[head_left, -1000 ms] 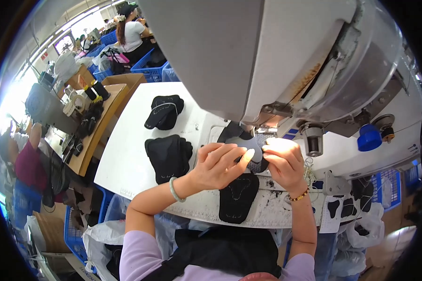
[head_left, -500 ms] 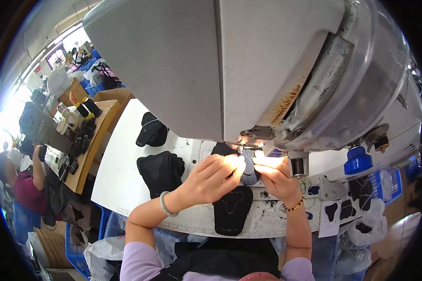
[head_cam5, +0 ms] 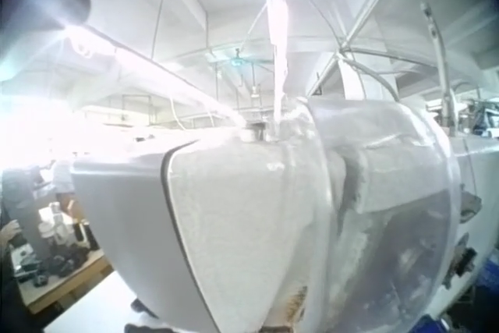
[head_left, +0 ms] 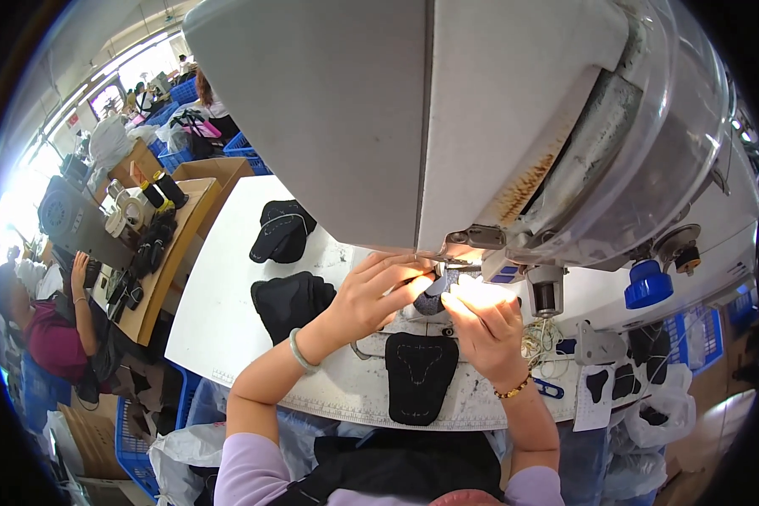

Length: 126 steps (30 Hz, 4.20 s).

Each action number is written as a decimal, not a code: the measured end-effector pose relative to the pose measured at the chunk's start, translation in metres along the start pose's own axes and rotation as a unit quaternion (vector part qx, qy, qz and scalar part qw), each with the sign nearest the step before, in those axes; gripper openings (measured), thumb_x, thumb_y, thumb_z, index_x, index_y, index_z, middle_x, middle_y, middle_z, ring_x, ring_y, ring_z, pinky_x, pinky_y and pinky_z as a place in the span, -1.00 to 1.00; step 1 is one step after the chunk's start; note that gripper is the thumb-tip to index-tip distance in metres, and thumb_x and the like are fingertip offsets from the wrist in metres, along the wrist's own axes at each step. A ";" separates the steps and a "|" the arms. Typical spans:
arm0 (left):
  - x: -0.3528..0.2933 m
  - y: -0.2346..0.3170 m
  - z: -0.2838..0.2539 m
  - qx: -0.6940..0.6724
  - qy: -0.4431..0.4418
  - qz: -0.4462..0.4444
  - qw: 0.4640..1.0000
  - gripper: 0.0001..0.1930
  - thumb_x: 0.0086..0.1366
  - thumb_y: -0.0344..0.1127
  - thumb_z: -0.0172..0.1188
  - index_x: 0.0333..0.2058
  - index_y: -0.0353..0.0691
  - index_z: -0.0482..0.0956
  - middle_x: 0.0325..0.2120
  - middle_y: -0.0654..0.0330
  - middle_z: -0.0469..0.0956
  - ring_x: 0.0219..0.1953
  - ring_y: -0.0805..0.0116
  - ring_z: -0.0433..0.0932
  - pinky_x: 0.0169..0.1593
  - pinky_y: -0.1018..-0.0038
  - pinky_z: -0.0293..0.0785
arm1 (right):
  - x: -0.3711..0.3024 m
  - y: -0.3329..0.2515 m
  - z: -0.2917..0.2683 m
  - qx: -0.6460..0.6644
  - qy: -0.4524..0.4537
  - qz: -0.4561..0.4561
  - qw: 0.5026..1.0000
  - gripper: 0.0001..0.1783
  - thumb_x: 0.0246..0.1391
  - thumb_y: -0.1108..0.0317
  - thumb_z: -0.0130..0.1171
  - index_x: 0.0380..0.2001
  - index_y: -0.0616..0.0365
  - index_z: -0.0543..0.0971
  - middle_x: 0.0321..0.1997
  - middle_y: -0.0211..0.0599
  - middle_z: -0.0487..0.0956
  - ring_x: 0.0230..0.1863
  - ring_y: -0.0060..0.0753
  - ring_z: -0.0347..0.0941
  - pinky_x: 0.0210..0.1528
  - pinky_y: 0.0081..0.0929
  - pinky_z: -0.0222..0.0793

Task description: Sew together components for a shoe upper using an industrial sewing machine.

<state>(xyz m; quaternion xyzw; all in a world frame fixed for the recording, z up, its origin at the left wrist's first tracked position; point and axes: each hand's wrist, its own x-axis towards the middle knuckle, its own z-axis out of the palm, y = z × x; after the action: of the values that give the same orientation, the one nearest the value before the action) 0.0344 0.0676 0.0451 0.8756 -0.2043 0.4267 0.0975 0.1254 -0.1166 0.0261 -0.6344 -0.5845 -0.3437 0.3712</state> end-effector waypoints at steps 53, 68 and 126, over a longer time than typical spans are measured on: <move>0.004 0.027 -0.004 0.055 -0.020 -0.024 0.998 -0.64 -0.19 -0.61 0.13 -0.28 -0.41 0.49 -0.32 0.04 0.49 -0.23 0.14 0.51 -0.15 0.30 0.43 | -0.004 0.003 0.009 -0.009 0.024 0.069 0.997 -0.75 -0.10 0.38 0.29 -0.26 -0.01 0.62 -0.23 -0.47 0.57 -0.25 -0.37 0.44 -0.11 -0.39 0.20; -0.003 -0.021 -0.010 -0.129 -0.080 0.017 0.988 -0.44 -0.19 -0.54 0.22 -0.06 -0.24 0.46 -0.10 0.10 0.48 -0.04 0.13 0.48 -0.06 0.36 0.47 | -0.007 0.017 0.008 0.053 0.006 0.116 0.992 -0.79 -0.14 0.42 0.29 -0.33 0.08 0.60 -0.30 -0.32 0.54 -0.26 -0.21 0.43 -0.21 -0.35 0.31; -0.015 -0.004 0.027 0.029 0.061 -0.051 0.996 -0.69 -0.01 -0.59 0.04 -0.20 -0.41 0.48 -0.31 -0.05 0.51 -0.26 0.06 0.53 -0.20 0.34 0.48 | -0.006 0.007 0.004 0.044 -0.013 0.084 0.995 -0.70 -0.07 0.48 0.25 -0.18 0.11 0.55 -0.16 -0.31 0.55 -0.25 -0.34 0.46 -0.17 -0.47 0.36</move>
<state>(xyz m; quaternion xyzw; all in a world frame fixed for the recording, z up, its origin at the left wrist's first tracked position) 0.0471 0.0661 0.0167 0.8598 -0.1407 0.4792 0.1060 0.1315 -0.1164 0.0181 -0.6692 -0.5482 -0.2768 0.4184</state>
